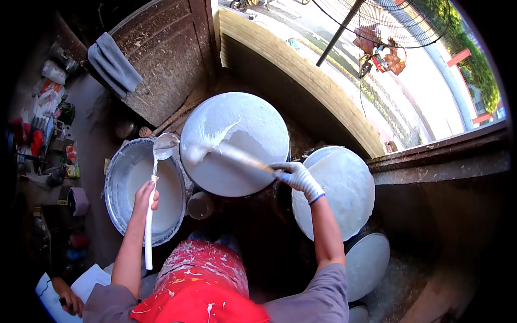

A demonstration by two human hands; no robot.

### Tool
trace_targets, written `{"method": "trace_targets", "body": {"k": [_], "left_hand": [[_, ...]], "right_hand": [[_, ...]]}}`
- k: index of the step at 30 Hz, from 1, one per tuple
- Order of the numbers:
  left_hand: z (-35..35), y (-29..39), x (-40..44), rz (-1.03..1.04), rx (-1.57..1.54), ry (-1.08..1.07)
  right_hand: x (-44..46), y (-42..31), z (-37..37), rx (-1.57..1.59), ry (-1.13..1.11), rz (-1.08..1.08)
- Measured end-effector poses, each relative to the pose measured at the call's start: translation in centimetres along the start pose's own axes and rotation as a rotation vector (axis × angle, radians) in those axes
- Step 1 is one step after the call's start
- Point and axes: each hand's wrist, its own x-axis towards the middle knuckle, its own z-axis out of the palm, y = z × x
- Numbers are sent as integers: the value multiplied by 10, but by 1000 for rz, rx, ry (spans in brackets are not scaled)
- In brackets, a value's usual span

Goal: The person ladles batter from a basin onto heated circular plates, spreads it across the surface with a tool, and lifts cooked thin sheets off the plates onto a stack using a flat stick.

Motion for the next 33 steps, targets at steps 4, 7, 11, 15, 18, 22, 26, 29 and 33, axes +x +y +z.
{"method": "trace_targets", "body": {"k": [4, 7, 11, 15, 18, 22, 26, 29, 33], "left_hand": [[2, -9, 5, 4, 65, -38], [4, -10, -1, 10, 89, -45], [3, -9, -12, 18, 107, -62], [-5, -12, -19, 18, 120, -102], [-4, -18, -19, 19, 123, -127], [-8, -19, -18, 20, 148, -163], [-20, -19, -16, 11, 168, -229], [-28, -14, -16, 4, 180, -275], [-46, -2, -21, 0, 176, -360]], "right_hand": [[-11, 20, 30, 112, 390, -46], [8, 3, 56, 15, 233, -12], [-26, 11, 74, 43, 24, 8], [-67, 39, 78, 229, 360, -95], [-53, 63, 80, 338, 665, 1], [-57, 50, 116, 166, 463, 31], [-84, 23, 139, -79, 353, 121], [-106, 10, 163, -132, 393, 126], [-146, -15, 215, -302, 594, 99]]}}
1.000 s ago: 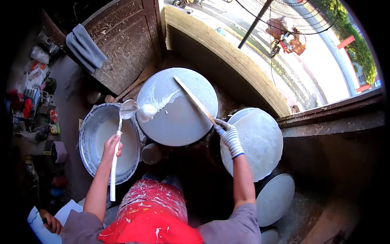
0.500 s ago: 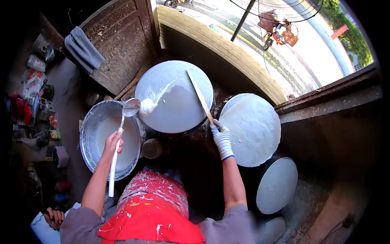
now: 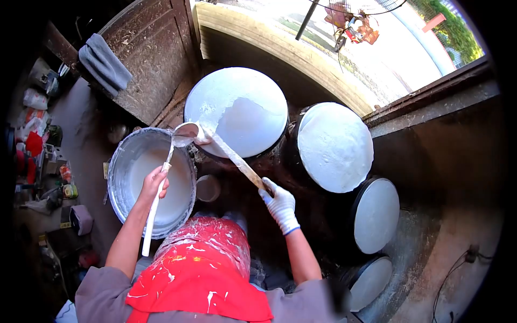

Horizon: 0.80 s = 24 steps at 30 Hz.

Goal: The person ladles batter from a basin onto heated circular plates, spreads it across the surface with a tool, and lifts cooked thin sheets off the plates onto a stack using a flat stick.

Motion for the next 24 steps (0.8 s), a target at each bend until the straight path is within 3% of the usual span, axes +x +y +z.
{"method": "trace_targets", "body": {"k": [2, 3, 4, 6, 9, 11, 12, 14, 18, 20, 22, 24], "left_hand": [[-4, 11, -5, -1, -6, -37], [-3, 22, -12, 47, -96, -93], [-2, 33, -17, 93, -185, -149], [1, 45, -14, 133, -231, -207], [-7, 46, 1, 162, -430, -265], [-24, 39, 4, 160, -469, -263], [-32, 35, 3, 153, -510, -252], [-50, 27, -3, 133, -501, -220], [-84, -3, -5, 79, -466, -111], [-104, -22, -4, 31, -376, 70], [-155, -74, 12, 37, -196, 92], [-182, -110, 15, 566, 1160, 479]], "right_hand": [[-36, -9, 28, 248, 262, -64], [-51, -25, 43, 369, 256, 28], [-64, -46, 61, 723, 155, 178], [-53, -103, 100, 1116, 166, 209], [-4, -144, 179, 1161, 91, 135], [27, -160, 228, 1138, 143, 253], [37, -159, 238, 1172, 24, 363], [35, -155, 241, 1157, -27, 526], [-15, -130, 204, 1239, 58, 576], [-38, -133, 178, 1285, 192, 623], [-36, -142, 178, 1258, 201, 554], [-13, -162, 198, 1162, 86, 465]]}}
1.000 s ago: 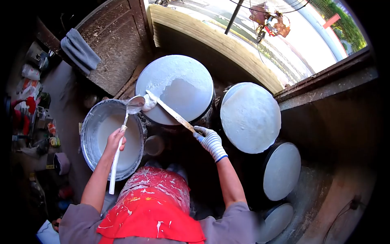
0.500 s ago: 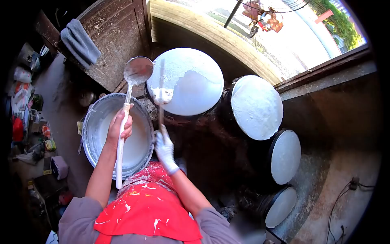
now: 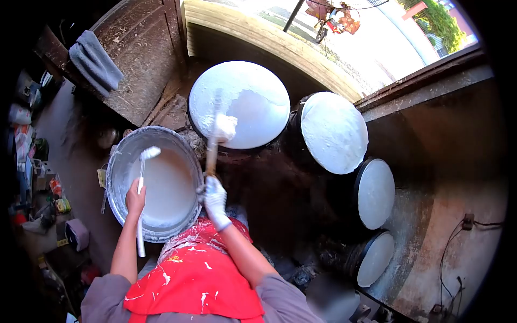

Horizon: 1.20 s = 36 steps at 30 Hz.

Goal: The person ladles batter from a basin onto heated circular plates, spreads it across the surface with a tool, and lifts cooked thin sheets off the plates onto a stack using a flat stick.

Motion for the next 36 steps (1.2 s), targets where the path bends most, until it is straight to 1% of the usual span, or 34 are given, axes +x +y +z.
{"method": "trace_targets", "body": {"k": [1, 2, 4, 6, 8, 9, 10, 12, 13, 14, 16, 17, 18, 20, 21, 22, 24, 25, 26, 28, 29, 30, 32, 33, 34, 36], "left_hand": [[-18, 18, -1, -308, 97, -266], [-20, 19, -4, -298, 99, -264], [-24, 19, -12, -252, 229, -203], [-31, 24, -9, -262, 264, -203], [-38, 28, -3, -205, 265, -64], [-43, 33, 1, -183, 245, -20], [-48, 37, 5, -179, 243, -22], [-52, 43, 13, -61, 0, 139], [-43, 39, 19, 155, -63, 319], [-48, 52, 20, 156, -65, 321], [-63, 81, 19, -475, -1047, -94], [-63, 95, 21, -501, -1129, -146], [-63, 104, 21, -498, -1127, -142], [-60, 123, 16, -662, -1630, -269], [-57, 134, 16, -716, -1712, -307], [-55, 140, 16, -713, -1701, -312], [-49, 152, 13, -750, -1940, -355], [-49, 159, 12, -725, -1966, -378], [-47, 169, 15, -718, -1961, -374], [-48, 185, 15, -718, -2030, -382], [-47, 191, 17, -710, -2078, -387], [-47, 195, 18, -704, -2072, -388], [-45, 203, 16, -653, -2206, -375], [-45, 208, 15, -658, -2198, -376], [-46, 214, 16, -658, -2204, -364], [-44, 223, 16, -654, -2210, -350]], "right_hand": [[11, 12, 8, -14, -36, 39], [24, 22, 12, -26, -73, 76], [30, 43, 1, -56, -25, 74], [14, 34, -25, -11, -19, 128], [0, 23, -52, -32, -2, 164], [-5, 13, -64, -52, 3, 161], [-12, 0, -72, -69, 9, 161], [-14, -12, -95, -84, 21, 188], [-12, -14, -108, -116, 23, 177], [-11, -21, -120, -121, 21, 187], [-7, -39, -138, -85, 54, 278], [-6, -47, -145, -121, 75, 218], [-5, -53, -149, -82, 96, 187], [-6, -56, -131, -212, 33, 66], [-7, -59, -123, -315, -46, 148], [0, -53, -130, -308, -63, 187], [12, -56, -165, -278, 38, 132], [9, -62, -169, -216, 74, 99], [7, -65, -162, -321, 56, 137], [1, -47, -149, -423, -116, 104], [2, -44, -149, -493, -147, 149], [8, -38, -160, -539, -140, 127], [16, -55, -184, -458, -83, 233], [25, -53, -202, -440, -101, 209], [29, -63, -213, -425, -101, 241], [38, -82, -229, -453, -83, 228]]}}
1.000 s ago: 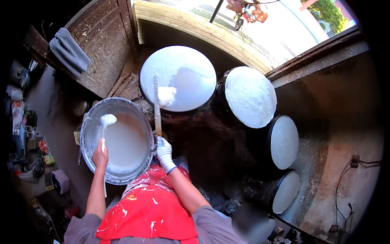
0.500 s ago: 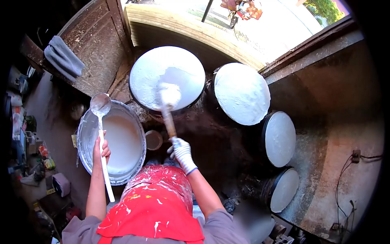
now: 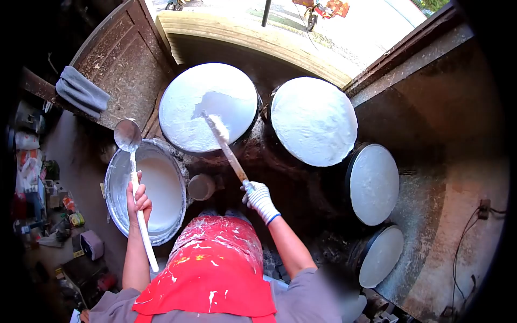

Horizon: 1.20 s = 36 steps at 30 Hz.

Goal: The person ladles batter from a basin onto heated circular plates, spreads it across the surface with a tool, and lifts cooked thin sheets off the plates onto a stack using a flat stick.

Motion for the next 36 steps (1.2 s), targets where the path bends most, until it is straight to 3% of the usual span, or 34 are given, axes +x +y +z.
{"method": "trace_targets", "body": {"k": [8, 10, 12, 16, 19, 23, 27, 30, 32, 36], "left_hand": [[6, -29, 1, -5, -52, 7], [11, -36, -1, 2, -47, 15], [15, -44, 1, 11, -48, 21], [18, -58, -1, -1, -68, 21], [18, -63, 1, 0, -75, 2], [19, -70, -3, -3, -85, 22], [17, -71, -2, -5, -53, 15], [19, -70, 2, -8, -32, 11], [20, -69, 0, -35, -18, 24], [19, -61, 5, -67, 16, 19]], "right_hand": [[27, -44, -89, -7, -40, -40], [28, -43, -89, -47, 4, -127], [15, -44, -76, -185, -131, -50], [44, -52, -102, -213, 39, -187], [7, -31, -87, -448, -223, -140], [56, -59, -128, -351, 35, -207], [13, -26, -91, -385, -249, -181], [36, -25, -109, -279, -14, 5], [62, -45, -123, -281, 29, -202], [28, -32, -93, -338, -130, -176]]}}
